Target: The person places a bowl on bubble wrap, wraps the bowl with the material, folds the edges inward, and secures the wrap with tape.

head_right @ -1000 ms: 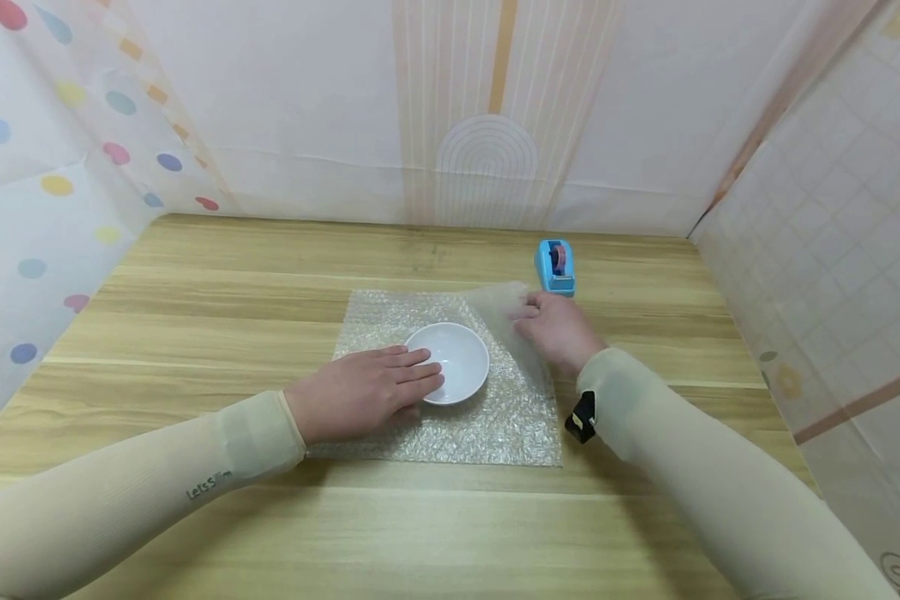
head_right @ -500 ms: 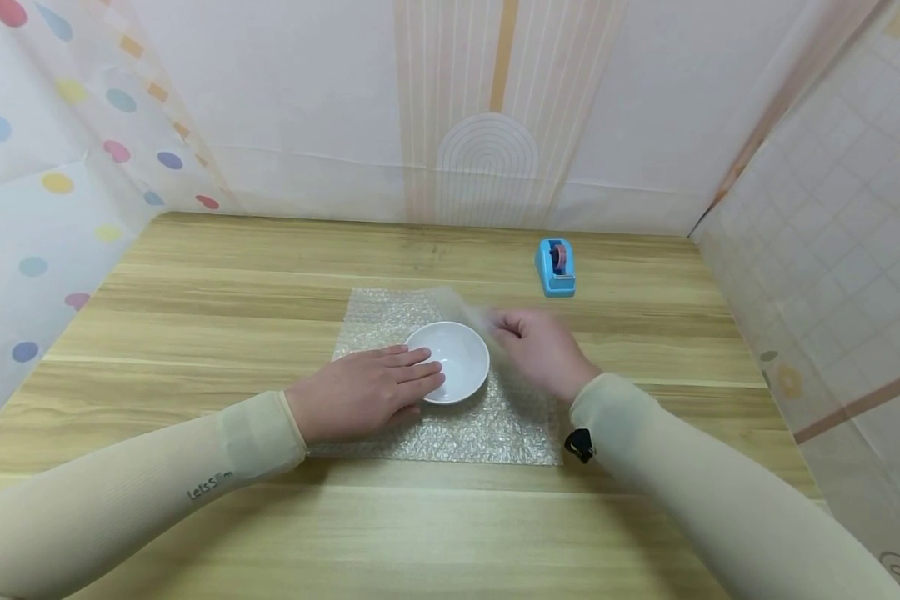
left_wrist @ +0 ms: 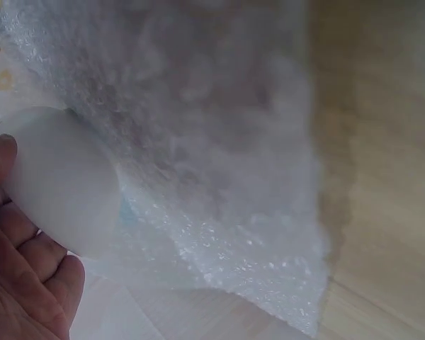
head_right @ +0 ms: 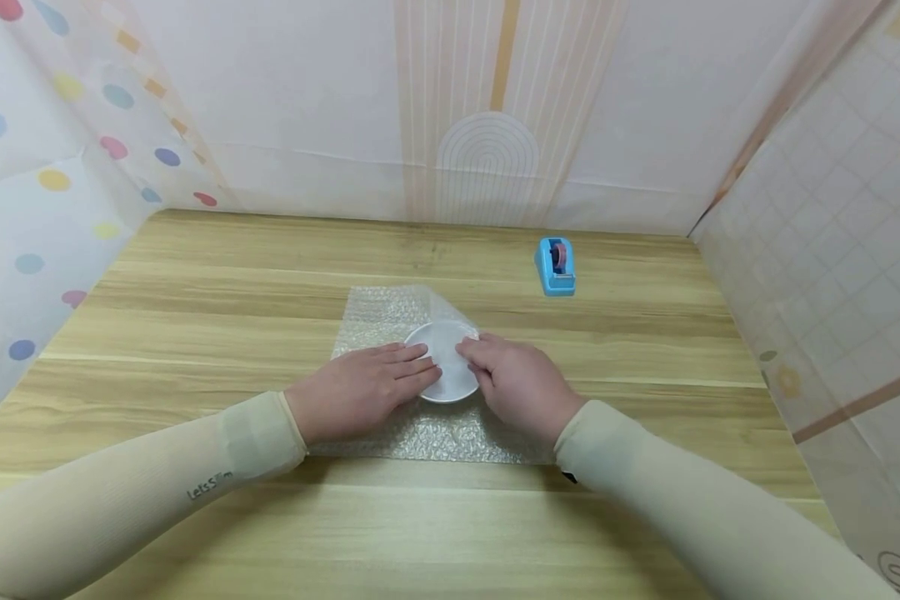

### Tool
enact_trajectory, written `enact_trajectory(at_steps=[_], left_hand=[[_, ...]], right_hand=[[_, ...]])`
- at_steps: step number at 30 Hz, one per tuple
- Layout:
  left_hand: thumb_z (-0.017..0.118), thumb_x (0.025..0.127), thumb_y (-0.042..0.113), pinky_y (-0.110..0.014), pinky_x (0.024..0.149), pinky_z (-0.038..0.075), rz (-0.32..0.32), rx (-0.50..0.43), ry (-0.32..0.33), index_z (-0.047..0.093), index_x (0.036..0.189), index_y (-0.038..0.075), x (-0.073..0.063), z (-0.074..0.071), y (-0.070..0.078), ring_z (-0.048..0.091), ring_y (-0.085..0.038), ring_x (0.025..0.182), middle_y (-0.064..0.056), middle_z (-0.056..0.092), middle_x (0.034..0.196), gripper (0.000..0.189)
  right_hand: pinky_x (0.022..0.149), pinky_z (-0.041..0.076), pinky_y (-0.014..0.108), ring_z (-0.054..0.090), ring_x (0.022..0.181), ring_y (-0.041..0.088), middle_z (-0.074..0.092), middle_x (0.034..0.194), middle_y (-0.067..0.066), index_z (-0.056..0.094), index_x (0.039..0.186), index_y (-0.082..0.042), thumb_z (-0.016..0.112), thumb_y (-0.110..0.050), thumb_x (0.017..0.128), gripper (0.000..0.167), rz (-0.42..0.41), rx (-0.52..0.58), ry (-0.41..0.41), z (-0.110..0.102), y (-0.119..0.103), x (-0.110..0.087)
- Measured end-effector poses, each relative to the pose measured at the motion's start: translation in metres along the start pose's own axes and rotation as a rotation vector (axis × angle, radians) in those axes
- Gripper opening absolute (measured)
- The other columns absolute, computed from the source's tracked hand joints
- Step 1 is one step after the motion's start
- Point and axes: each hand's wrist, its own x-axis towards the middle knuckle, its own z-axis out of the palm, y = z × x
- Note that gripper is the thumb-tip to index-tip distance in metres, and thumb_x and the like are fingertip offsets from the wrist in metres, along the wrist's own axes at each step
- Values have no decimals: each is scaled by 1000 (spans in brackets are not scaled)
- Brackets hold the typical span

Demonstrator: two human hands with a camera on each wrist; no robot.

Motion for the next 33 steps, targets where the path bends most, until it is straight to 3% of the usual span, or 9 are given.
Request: enact_trajectory(at_steps=[4,9,17,21,27,33], left_hand=[[59,107,26,-43,125,42,-42,-27,9,58,149,7,-2,-3,-2,54,-27,146,-9,62,152,46],[61,107,29,-43,125,42,-85,-52,30,60,148,7,-6,-4,-6,55,-26,146,-9,63,150,47],[63,106,27,-41,122,46,-66,-68,90,63,144,7,-6,-1,-10,59,-26,141,-8,68,145,43],[64,105,29,-40,122,46,-59,-61,76,63,145,7,-5,0,-10,59,-26,142,-8,67,146,45],[64,105,30,-39,122,45,-55,-48,68,62,145,8,-6,0,-10,58,-25,142,-7,66,146,46],[62,107,32,-40,123,44,-63,-64,46,61,147,8,-6,-1,-10,57,-25,144,-7,65,148,46]], right_hand=[[111,54,53,61,137,36,67,143,15,67,141,-7,67,-12,102,39,-59,-89,-24,5,-2,-3],[118,48,54,57,142,36,65,146,13,64,144,-6,65,-10,102,42,-70,-126,-48,10,-1,-6],[127,36,55,45,151,38,56,156,18,54,152,-2,55,-9,106,46,-50,-92,-139,11,-3,-7],[129,32,53,43,153,39,53,158,19,51,153,0,51,-8,107,46,-60,-90,-165,12,-5,-6],[133,24,55,32,159,40,42,165,20,45,157,2,48,-21,107,54,-75,-82,-229,12,-7,-6],[133,24,55,28,160,41,37,168,20,44,157,2,54,-18,105,57,-166,-179,-256,11,-1,-10]])
